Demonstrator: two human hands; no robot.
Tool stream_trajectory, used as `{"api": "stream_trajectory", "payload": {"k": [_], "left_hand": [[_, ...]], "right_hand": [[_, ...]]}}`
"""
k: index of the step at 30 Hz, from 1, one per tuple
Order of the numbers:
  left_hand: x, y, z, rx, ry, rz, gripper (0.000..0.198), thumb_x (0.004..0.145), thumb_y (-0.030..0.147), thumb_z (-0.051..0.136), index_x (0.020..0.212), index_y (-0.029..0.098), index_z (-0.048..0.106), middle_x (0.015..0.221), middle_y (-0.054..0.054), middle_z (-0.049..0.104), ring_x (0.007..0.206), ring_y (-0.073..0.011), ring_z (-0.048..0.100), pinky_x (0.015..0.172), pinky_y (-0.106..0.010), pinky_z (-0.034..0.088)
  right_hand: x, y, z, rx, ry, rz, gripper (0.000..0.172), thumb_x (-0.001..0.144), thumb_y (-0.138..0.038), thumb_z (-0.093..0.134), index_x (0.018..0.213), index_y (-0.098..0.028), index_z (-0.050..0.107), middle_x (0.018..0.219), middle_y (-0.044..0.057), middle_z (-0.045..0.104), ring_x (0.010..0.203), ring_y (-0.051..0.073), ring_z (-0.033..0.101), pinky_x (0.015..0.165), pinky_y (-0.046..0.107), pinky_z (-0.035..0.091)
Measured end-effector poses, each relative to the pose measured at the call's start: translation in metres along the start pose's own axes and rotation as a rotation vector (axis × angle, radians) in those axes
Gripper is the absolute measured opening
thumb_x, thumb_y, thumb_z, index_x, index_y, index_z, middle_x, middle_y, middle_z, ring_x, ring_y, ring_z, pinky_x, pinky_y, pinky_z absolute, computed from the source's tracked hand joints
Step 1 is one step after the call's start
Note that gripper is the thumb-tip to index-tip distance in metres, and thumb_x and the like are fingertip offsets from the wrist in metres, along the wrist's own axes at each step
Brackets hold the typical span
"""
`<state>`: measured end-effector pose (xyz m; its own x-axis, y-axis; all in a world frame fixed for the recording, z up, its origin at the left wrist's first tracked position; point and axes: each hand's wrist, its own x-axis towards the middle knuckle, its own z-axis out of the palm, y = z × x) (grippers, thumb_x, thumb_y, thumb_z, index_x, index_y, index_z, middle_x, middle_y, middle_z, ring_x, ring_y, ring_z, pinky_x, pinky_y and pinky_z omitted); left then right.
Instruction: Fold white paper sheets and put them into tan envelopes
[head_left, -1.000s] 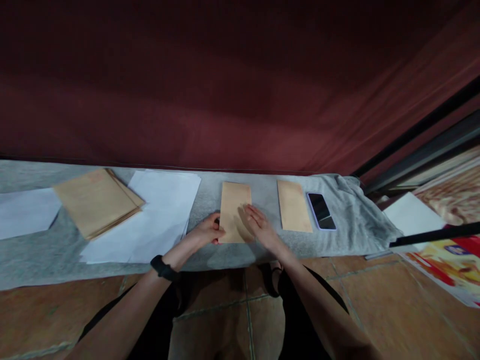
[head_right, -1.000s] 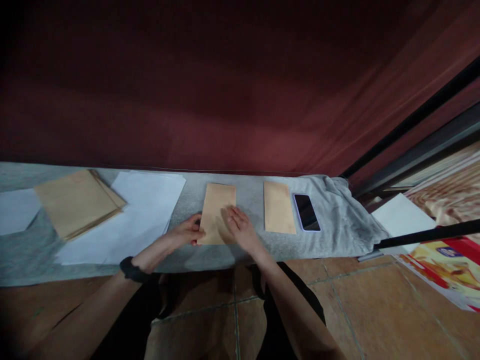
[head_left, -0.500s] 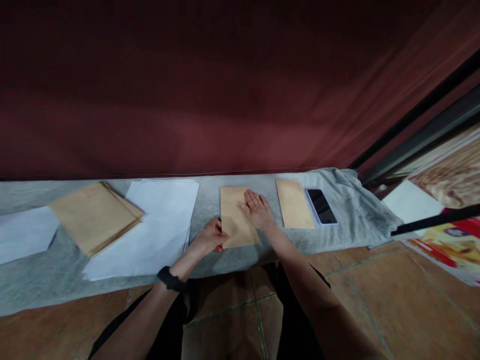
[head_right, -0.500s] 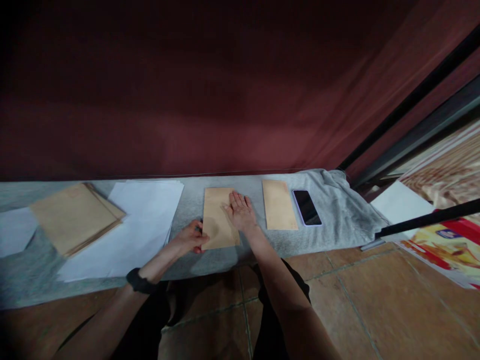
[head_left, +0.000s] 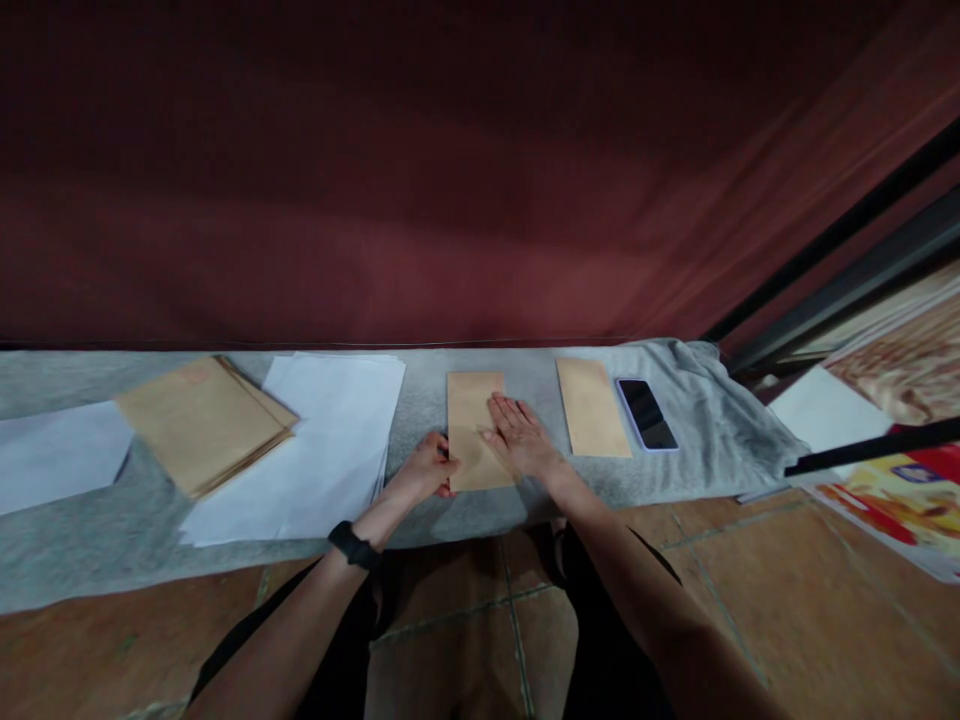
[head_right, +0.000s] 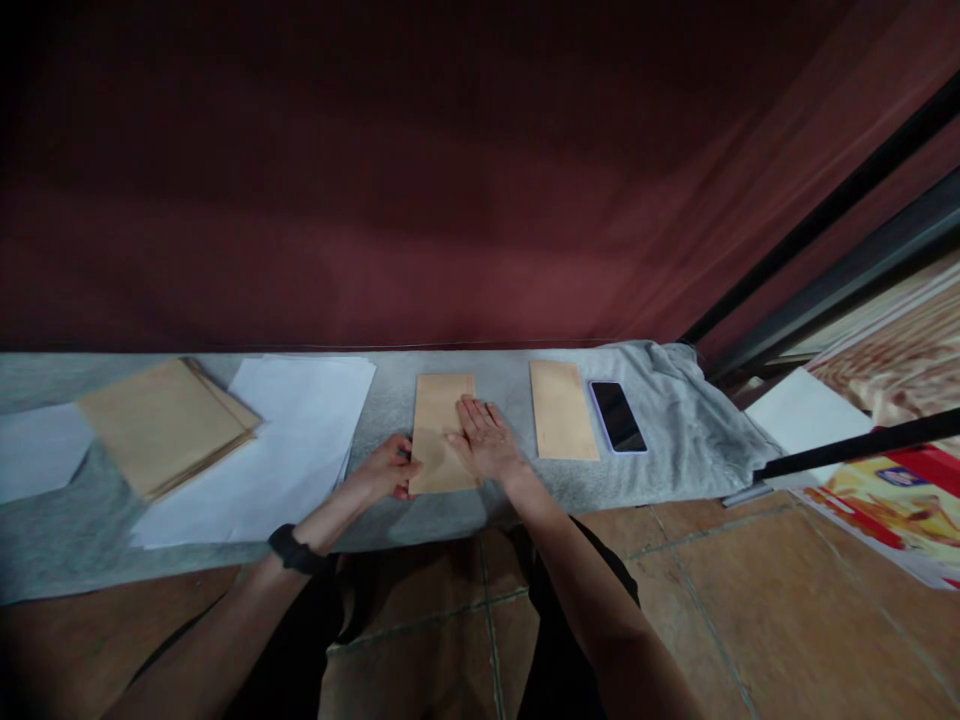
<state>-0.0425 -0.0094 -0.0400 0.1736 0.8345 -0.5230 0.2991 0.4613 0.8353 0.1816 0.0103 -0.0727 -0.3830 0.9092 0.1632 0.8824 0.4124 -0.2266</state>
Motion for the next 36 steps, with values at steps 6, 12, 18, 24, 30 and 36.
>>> {"api": "stream_trajectory", "payload": {"k": [6,12,18,24,30,36], "left_hand": [[-0.001,0.005,-0.001,-0.008,-0.011,-0.018,0.034,0.081,0.021,0.072,0.096,0.024,0.041,0.06,0.011,0.059,0.04,-0.0109,0.059,0.044,-0.021,0.05],[0.0,0.005,-0.001,0.047,-0.013,-0.017,0.03,0.084,0.024,0.071,0.096,0.024,0.044,0.059,0.01,0.058,0.043,-0.012,0.06,0.047,-0.022,0.049],[-0.001,0.015,-0.007,0.578,0.185,0.087,0.012,0.094,0.031,0.059,0.086,0.023,0.053,0.061,0.003,0.061,0.059,-0.0175,0.066,0.058,-0.026,0.05],[0.017,0.028,0.006,0.915,0.32,0.646,0.033,0.104,0.032,0.04,0.119,0.018,0.065,0.124,-0.012,0.073,0.117,-0.0228,0.068,0.101,-0.036,0.051],[0.052,0.015,0.034,1.165,0.18,0.831,0.054,0.106,0.04,0.036,0.155,0.019,0.044,0.165,-0.008,0.042,0.155,-0.0258,0.033,0.128,-0.048,0.024],[0.061,0.019,0.041,1.239,0.179,0.832,0.059,0.108,0.043,0.029,0.161,0.017,0.035,0.168,-0.008,0.034,0.158,-0.0225,0.027,0.131,-0.046,0.016]], "right_hand": [[-0.018,-0.007,-0.007,0.016,-0.039,-0.088,0.064,0.109,-0.047,0.038,0.162,-0.012,0.03,0.168,0.014,0.031,0.157,0.022,0.027,0.13,0.045,0.022],[-0.039,-0.015,-0.012,0.027,-0.065,-0.205,0.066,0.109,-0.049,0.04,0.162,-0.01,0.031,0.168,0.015,0.029,0.158,0.023,0.026,0.131,0.046,0.022],[-0.057,-0.022,-0.012,0.11,-0.137,-0.286,0.063,0.109,-0.044,0.042,0.164,-0.016,0.028,0.17,0.011,0.026,0.158,0.023,0.025,0.131,0.046,0.021],[-0.061,-0.023,-0.027,0.319,-0.357,-0.375,0.063,0.107,-0.045,0.049,0.163,-0.024,0.029,0.17,0.006,0.027,0.159,0.02,0.021,0.133,0.043,0.012],[-0.054,-0.021,-0.039,0.596,-0.445,-0.423,0.044,0.104,-0.038,0.059,0.148,-0.033,0.056,0.159,0.001,0.05,0.153,0.016,0.037,0.13,0.041,0.018],[-0.05,-0.018,-0.042,0.815,-0.397,-0.482,0.033,0.105,-0.036,0.057,0.134,-0.026,0.069,0.144,0.004,0.066,0.139,0.016,0.055,0.121,0.035,0.036]]}}
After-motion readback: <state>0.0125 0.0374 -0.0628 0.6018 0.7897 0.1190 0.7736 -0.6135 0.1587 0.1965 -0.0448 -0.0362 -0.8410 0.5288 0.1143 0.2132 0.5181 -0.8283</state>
